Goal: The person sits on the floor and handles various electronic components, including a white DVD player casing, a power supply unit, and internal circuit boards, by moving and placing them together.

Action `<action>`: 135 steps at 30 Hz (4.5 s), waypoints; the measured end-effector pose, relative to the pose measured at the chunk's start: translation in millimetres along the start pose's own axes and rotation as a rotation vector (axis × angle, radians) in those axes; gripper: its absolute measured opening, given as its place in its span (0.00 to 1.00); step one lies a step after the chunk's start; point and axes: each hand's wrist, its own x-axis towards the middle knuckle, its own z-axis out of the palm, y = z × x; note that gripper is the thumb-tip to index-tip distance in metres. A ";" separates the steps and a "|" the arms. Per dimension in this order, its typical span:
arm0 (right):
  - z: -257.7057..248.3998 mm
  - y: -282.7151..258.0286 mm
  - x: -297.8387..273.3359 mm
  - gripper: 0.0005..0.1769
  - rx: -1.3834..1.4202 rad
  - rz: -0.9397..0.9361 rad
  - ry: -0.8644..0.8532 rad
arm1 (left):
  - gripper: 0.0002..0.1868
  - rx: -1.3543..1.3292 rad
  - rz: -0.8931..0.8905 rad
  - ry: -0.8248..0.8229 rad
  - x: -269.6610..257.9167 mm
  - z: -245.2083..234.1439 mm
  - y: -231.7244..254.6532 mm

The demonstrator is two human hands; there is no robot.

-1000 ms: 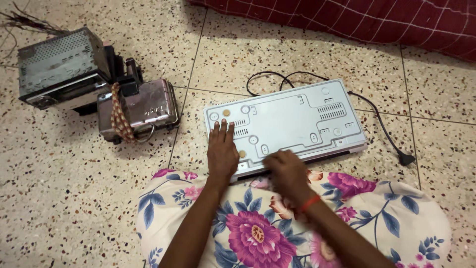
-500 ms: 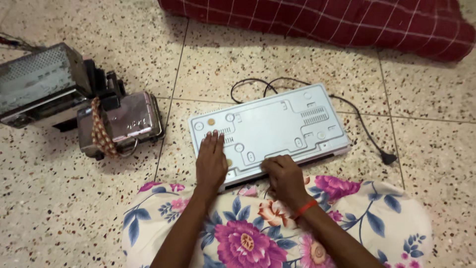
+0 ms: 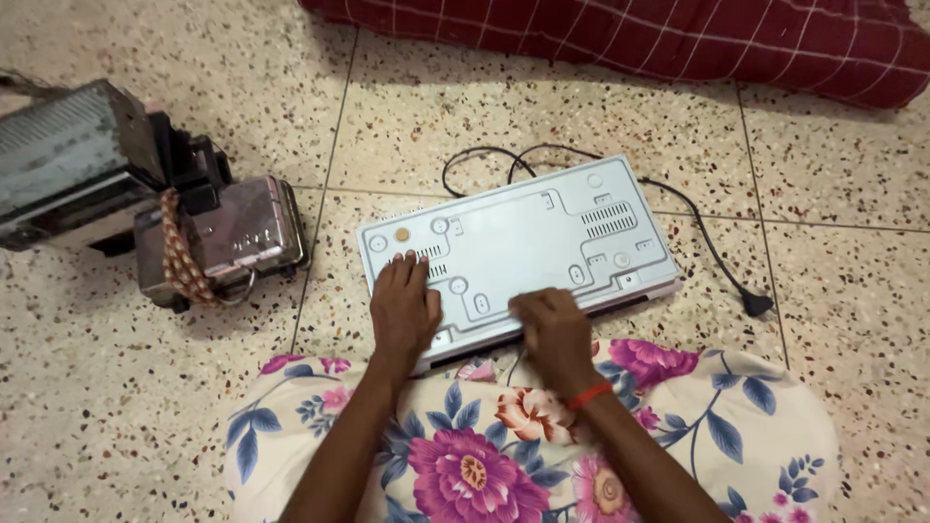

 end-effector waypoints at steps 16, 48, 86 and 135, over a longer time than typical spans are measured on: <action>4.1 13.2 4.6 0.06 -0.068 0.033 0.157 | 0.26 0.010 0.063 -0.016 -10.6 17.8 -8.2; 23.9 -21.8 17.9 0.10 0.065 -0.151 0.039 | 0.26 -0.012 -0.020 -0.039 -5.3 30.8 11.2; 47.2 -30.1 50.7 0.10 0.079 -0.157 -0.034 | 0.28 0.040 -0.060 -0.012 -10.4 37.0 9.2; 75.1 -19.3 107.7 0.11 0.230 -0.348 -0.128 | 0.35 0.083 -0.231 -0.089 -4.6 30.3 16.5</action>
